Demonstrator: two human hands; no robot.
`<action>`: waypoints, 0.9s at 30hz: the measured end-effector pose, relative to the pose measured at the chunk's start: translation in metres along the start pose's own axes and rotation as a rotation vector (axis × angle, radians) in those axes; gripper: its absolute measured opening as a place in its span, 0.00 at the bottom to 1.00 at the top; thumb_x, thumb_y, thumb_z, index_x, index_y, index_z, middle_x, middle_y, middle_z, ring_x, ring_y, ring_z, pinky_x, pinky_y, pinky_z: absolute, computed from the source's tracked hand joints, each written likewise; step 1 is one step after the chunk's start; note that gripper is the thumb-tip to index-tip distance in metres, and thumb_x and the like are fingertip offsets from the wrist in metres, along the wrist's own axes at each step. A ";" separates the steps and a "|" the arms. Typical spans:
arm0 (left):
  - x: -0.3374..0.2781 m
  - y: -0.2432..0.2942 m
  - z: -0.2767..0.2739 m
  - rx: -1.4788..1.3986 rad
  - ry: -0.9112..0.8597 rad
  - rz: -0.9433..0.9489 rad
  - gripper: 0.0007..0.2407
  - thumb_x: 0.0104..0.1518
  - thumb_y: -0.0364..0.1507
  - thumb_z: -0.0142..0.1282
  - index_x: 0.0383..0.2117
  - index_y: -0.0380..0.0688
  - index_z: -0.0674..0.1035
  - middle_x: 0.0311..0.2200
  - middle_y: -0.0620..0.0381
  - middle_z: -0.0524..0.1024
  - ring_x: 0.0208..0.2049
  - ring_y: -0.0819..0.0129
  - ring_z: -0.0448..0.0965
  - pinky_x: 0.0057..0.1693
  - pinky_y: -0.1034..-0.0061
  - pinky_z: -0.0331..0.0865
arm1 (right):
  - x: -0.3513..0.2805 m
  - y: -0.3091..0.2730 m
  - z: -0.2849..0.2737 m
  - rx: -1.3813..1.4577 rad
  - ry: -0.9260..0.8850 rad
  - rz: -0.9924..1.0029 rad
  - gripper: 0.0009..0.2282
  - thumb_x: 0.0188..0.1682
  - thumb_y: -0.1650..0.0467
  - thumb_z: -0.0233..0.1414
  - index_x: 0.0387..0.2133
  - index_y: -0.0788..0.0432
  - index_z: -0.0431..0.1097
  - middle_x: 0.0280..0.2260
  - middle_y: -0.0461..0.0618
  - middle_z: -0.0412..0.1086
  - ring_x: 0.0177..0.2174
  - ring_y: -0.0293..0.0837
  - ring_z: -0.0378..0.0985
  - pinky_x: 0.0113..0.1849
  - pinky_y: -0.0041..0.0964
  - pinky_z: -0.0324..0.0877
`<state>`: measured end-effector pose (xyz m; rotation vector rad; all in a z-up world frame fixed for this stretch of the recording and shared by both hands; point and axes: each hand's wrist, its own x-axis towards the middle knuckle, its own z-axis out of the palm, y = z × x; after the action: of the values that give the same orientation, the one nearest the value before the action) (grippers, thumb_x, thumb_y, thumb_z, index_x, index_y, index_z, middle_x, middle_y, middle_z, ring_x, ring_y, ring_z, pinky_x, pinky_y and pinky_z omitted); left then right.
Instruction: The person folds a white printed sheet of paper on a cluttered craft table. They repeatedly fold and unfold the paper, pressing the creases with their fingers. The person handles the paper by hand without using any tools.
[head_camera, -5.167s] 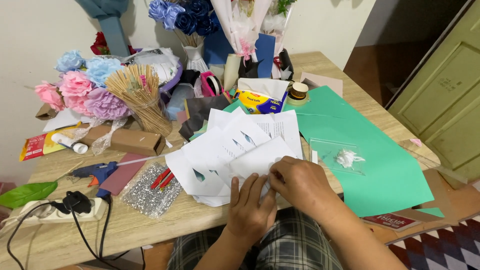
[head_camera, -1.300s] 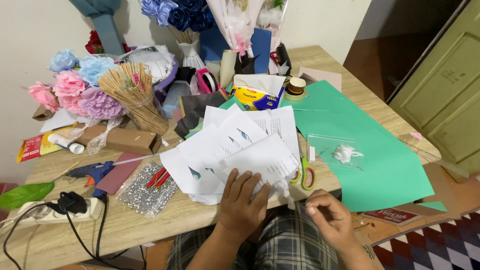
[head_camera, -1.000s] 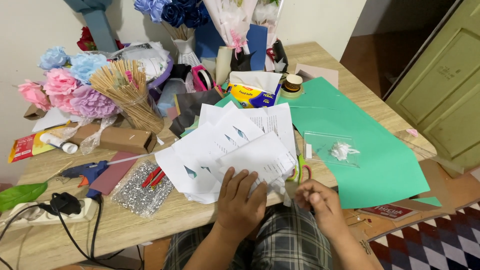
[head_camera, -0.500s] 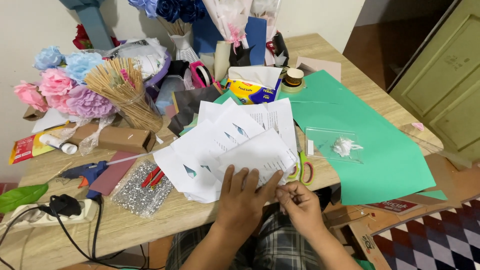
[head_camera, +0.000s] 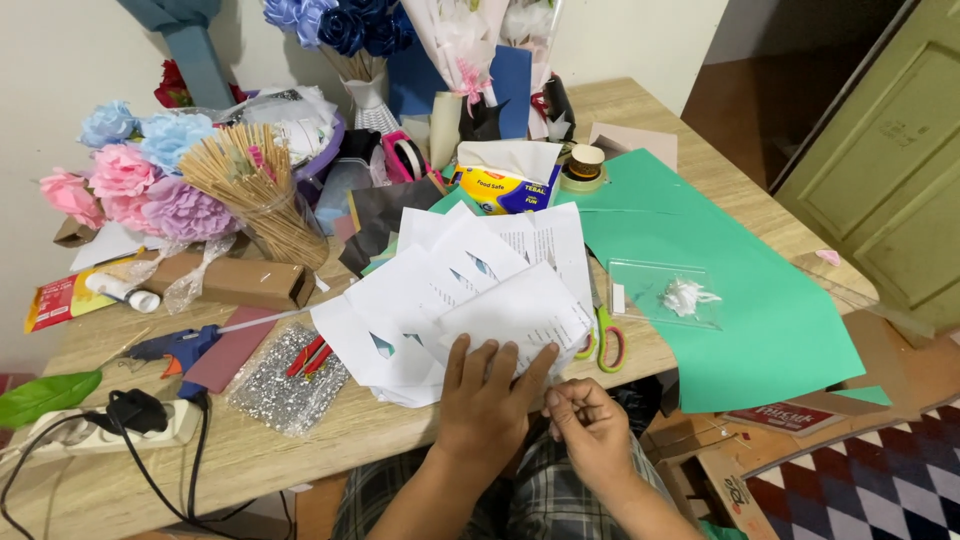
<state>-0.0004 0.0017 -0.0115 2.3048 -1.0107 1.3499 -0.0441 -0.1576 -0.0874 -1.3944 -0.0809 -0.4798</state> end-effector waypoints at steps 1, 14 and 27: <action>0.000 0.000 0.002 -0.003 0.007 0.003 0.14 0.60 0.30 0.61 0.52 0.57 0.80 0.42 0.52 0.74 0.43 0.53 0.74 0.59 0.45 0.68 | 0.000 0.000 -0.002 -0.003 0.003 -0.007 0.05 0.51 0.73 0.55 0.29 0.64 0.72 0.22 0.53 0.73 0.16 0.39 0.69 0.21 0.30 0.67; 0.003 -0.005 0.005 -0.035 0.071 -0.027 0.16 0.56 0.25 0.56 0.51 0.60 0.80 0.41 0.55 0.74 0.41 0.52 0.74 0.58 0.47 0.69 | 0.001 0.003 -0.026 -0.139 0.017 -0.029 0.05 0.50 0.72 0.56 0.30 0.62 0.75 0.22 0.49 0.74 0.18 0.38 0.72 0.22 0.29 0.71; 0.001 0.000 -0.001 -0.068 0.026 -0.055 0.20 0.53 0.17 0.55 0.51 0.57 0.81 0.42 0.52 0.73 0.45 0.52 0.73 0.61 0.45 0.66 | 0.022 -0.017 -0.072 -0.196 -0.115 -0.046 0.12 0.54 0.64 0.51 0.40 0.61 0.76 0.31 0.52 0.76 0.26 0.41 0.77 0.27 0.33 0.77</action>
<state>-0.0006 0.0019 -0.0107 2.2431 -0.9632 1.3003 -0.0465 -0.2342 -0.0784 -1.6149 -0.1633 -0.4543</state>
